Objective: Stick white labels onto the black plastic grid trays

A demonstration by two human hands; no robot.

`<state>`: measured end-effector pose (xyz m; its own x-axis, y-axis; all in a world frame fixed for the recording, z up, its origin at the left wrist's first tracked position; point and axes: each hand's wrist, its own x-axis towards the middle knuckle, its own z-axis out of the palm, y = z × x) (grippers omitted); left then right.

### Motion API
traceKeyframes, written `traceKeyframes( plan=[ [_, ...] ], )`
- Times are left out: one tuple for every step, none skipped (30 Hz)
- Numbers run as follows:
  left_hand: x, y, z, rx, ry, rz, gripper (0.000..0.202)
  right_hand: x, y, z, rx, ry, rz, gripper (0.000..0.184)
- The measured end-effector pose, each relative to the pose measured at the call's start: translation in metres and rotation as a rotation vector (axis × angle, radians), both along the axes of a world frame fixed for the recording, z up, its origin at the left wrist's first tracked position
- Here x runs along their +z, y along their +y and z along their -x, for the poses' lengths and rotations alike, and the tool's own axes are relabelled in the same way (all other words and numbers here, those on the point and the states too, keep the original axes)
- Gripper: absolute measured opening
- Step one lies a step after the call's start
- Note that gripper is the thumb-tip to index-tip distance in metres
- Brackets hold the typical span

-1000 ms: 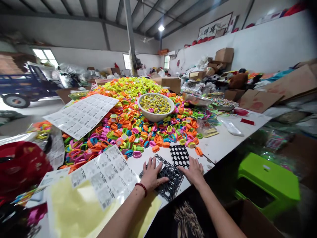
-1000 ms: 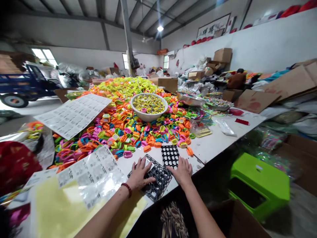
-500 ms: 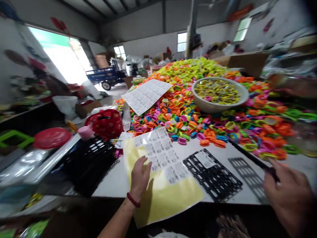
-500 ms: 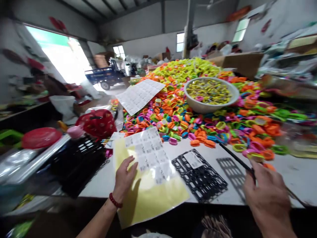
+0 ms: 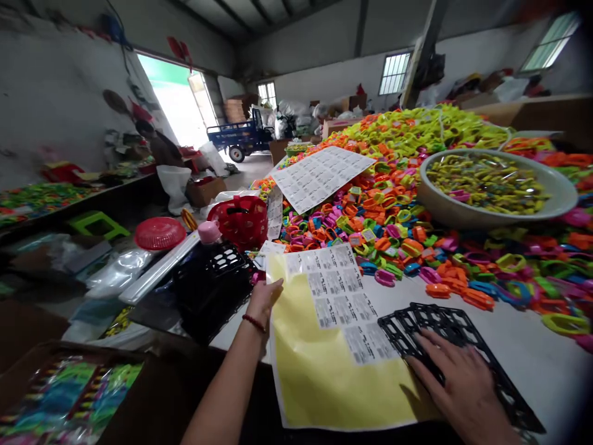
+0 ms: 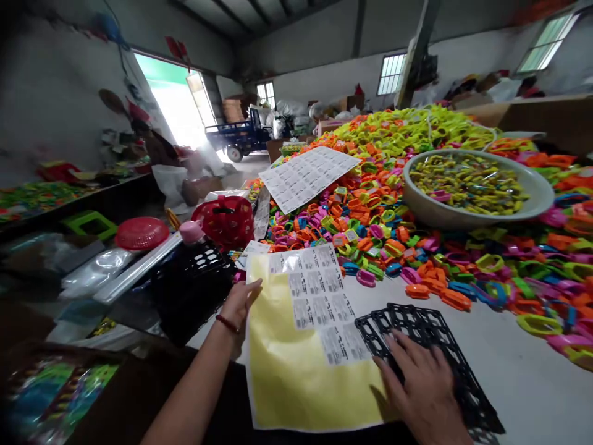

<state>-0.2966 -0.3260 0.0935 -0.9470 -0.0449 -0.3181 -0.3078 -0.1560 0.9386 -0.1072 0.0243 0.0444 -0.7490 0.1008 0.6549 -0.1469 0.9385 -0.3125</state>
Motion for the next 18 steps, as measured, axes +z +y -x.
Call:
traceKeyframes(
  plan=[
    [0.005,0.0,0.001,-0.08,-0.023,-0.076,0.038,0.01,-0.011,0.011,0.096,-0.008,-0.009,0.036],
    [0.009,-0.001,0.002,-0.156,-0.045,-0.14,0.037,0.022,-0.025,0.024,0.198,-0.015,-0.005,0.032],
    [0.013,-0.001,0.002,-0.222,-0.064,-0.192,0.038,0.033,-0.041,0.038,0.268,-0.006,0.018,0.029],
    [0.016,-0.002,0.001,-0.275,-0.079,-0.232,0.039,0.044,-0.058,0.053,0.323,-0.001,0.04,0.026],
    [0.019,-0.002,-0.001,-0.32,-0.088,-0.27,0.041,0.054,-0.076,0.069,0.369,0.018,0.051,0.025],
    [0.022,-0.002,-0.002,-0.358,-0.089,-0.308,0.044,0.063,-0.092,0.084,0.403,0.041,0.048,0.025],
    [0.023,-0.001,-0.004,-0.39,-0.084,-0.348,0.047,0.069,-0.107,0.1,0.428,0.056,0.031,0.025],
    [0.025,0.0,-0.006,-0.415,-0.073,-0.386,0.051,0.074,-0.12,0.114,0.443,0.073,0.003,0.026],
    [0.026,0.001,-0.008,-0.434,-0.055,-0.421,0.054,0.078,-0.131,0.127,0.449,0.088,-0.029,0.026],
    [0.027,0.002,-0.009,-0.447,-0.032,-0.449,0.057,0.08,-0.139,0.139,0.448,0.101,-0.059,0.025],
    [0.027,0.003,-0.01,-0.45,-0.006,-0.467,0.059,0.08,-0.146,0.149,0.442,0.114,-0.086,0.024],
    [0.027,0.004,-0.011,-0.448,0.019,-0.475,0.06,0.081,-0.152,0.157,0.439,0.126,-0.111,0.023],
    [0.028,0.004,-0.011,-0.446,0.043,-0.479,0.06,0.081,-0.155,0.163,0.437,0.131,-0.135,0.022],
    [0.028,0.005,-0.011,-0.447,0.061,-0.481,0.059,0.081,-0.158,0.167,0.438,0.135,-0.162,0.021],
    [0.028,0.005,-0.011,-0.449,0.073,-0.48,0.058,0.081,-0.161,0.17,0.439,0.136,-0.193,0.02],
    [0.029,0.005,-0.011,-0.451,0.082,-0.476,0.056,0.081,-0.162,0.171,0.441,0.139,-0.223,0.02],
    [0.03,0.005,-0.011,-0.449,0.092,-0.468,0.055,0.082,-0.164,0.172,0.439,0.142,-0.25,0.02],
    [0.031,0.006,-0.012,-0.447,0.099,-0.456,0.054,0.082,-0.165,0.172,0.436,0.145,-0.269,0.02]
  ],
)
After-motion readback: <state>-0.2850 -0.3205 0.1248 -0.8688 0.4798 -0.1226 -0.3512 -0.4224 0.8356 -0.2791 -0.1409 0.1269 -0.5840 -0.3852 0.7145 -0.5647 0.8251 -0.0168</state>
